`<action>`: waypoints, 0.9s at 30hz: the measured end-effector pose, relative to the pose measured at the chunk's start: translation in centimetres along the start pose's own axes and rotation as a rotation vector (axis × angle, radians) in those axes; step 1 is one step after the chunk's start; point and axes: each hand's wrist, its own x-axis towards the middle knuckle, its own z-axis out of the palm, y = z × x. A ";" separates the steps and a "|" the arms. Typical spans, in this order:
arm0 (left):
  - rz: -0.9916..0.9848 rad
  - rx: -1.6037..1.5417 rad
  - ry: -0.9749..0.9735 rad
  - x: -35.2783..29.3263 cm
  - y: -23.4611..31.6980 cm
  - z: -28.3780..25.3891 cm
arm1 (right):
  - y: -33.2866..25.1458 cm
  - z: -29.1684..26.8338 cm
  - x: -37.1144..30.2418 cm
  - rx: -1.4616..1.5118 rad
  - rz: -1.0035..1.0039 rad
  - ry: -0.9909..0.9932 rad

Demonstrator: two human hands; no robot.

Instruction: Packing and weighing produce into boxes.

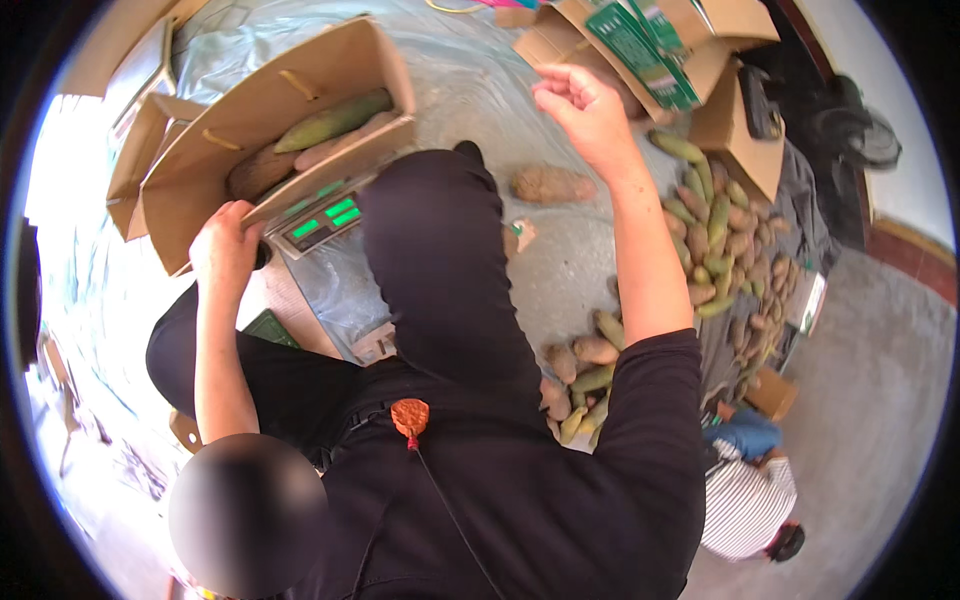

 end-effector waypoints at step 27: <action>0.047 -0.052 -0.059 -0.4 -1.4 0.0 | 28.0 1.6 -40.4 -0.870 1.056 -0.317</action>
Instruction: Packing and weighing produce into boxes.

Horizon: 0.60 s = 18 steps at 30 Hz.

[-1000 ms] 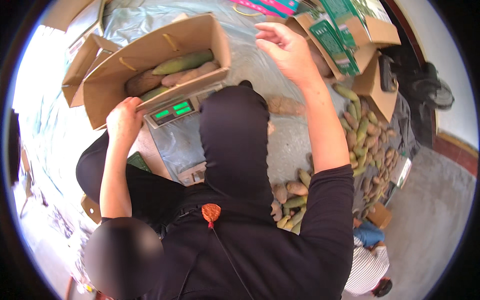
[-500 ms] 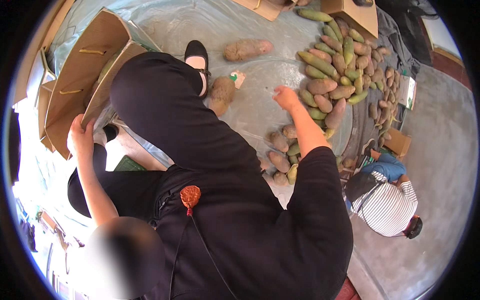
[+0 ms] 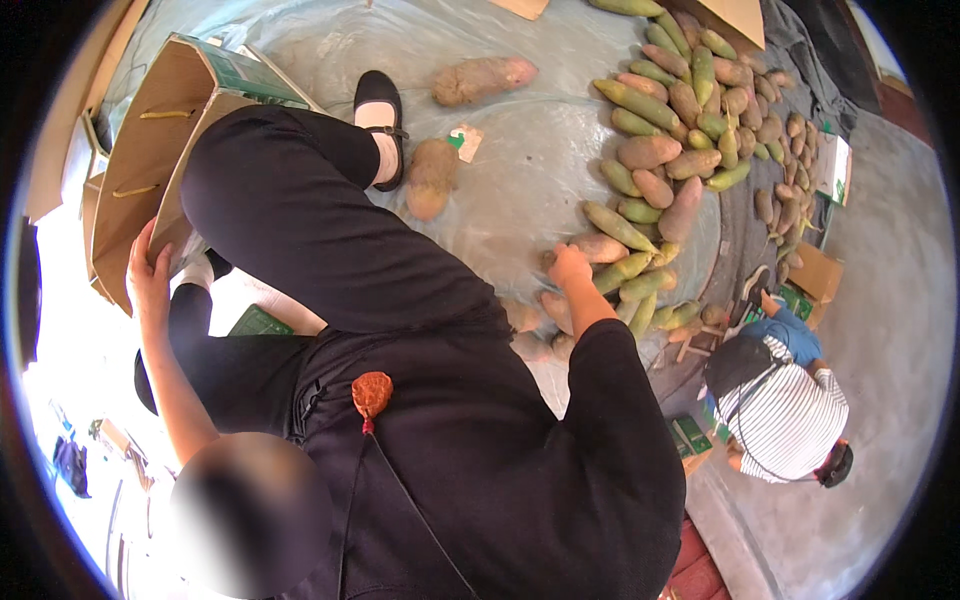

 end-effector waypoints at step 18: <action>-0.072 0.069 0.101 -5.6 -0.2 -1.1 | -0.7 4.7 1.3 -0.360 -0.095 -0.077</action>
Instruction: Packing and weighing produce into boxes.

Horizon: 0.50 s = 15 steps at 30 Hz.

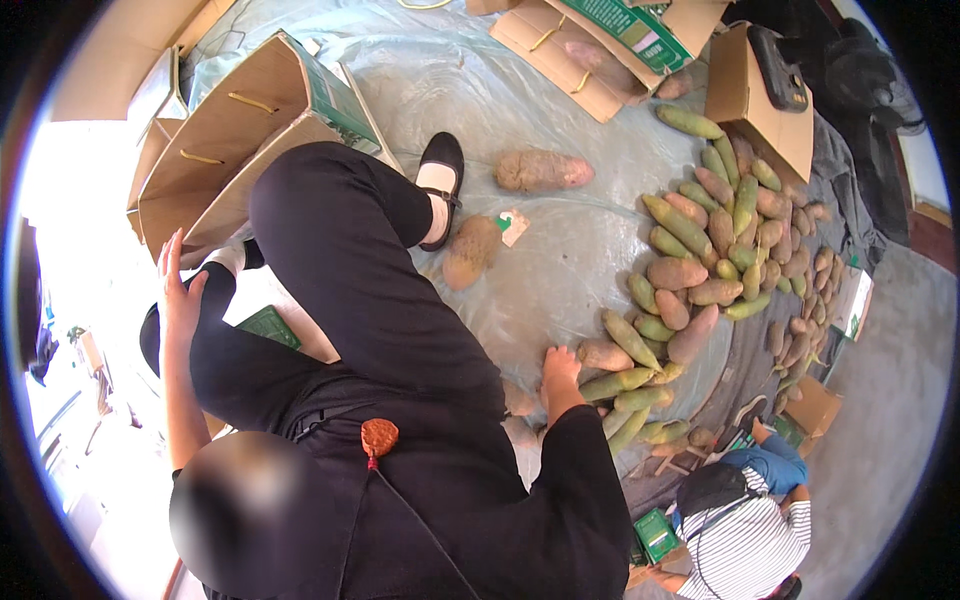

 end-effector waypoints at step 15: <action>-0.054 0.152 0.070 -0.4 0.8 0.5 | -0.3 -18.2 -2.9 0.861 -0.231 0.707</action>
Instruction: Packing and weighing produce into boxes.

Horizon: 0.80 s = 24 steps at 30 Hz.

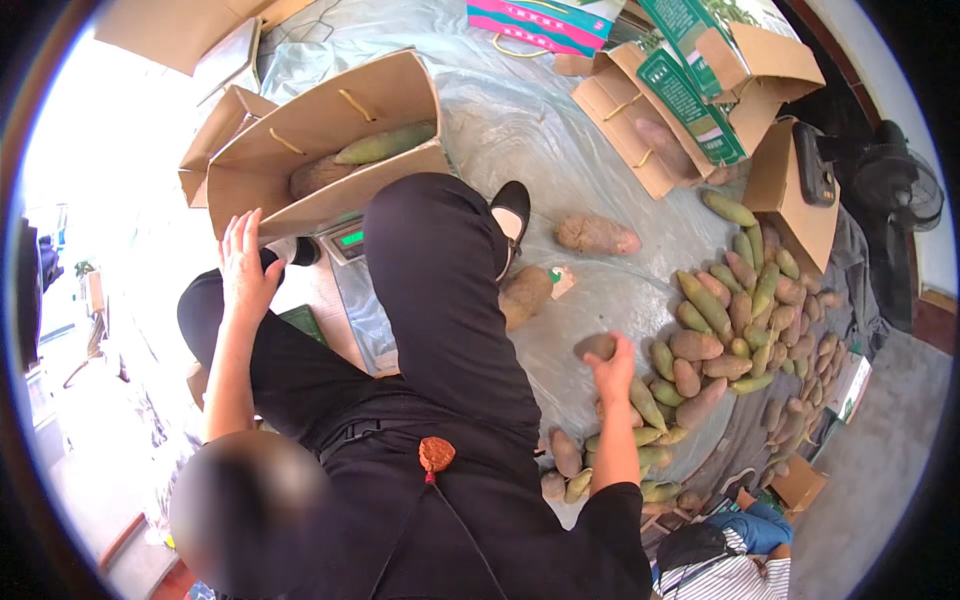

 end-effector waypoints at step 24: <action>-0.048 -0.007 -0.013 0.0 0.1 0.3 | -41.3 1.0 13.9 0.613 -0.743 -0.111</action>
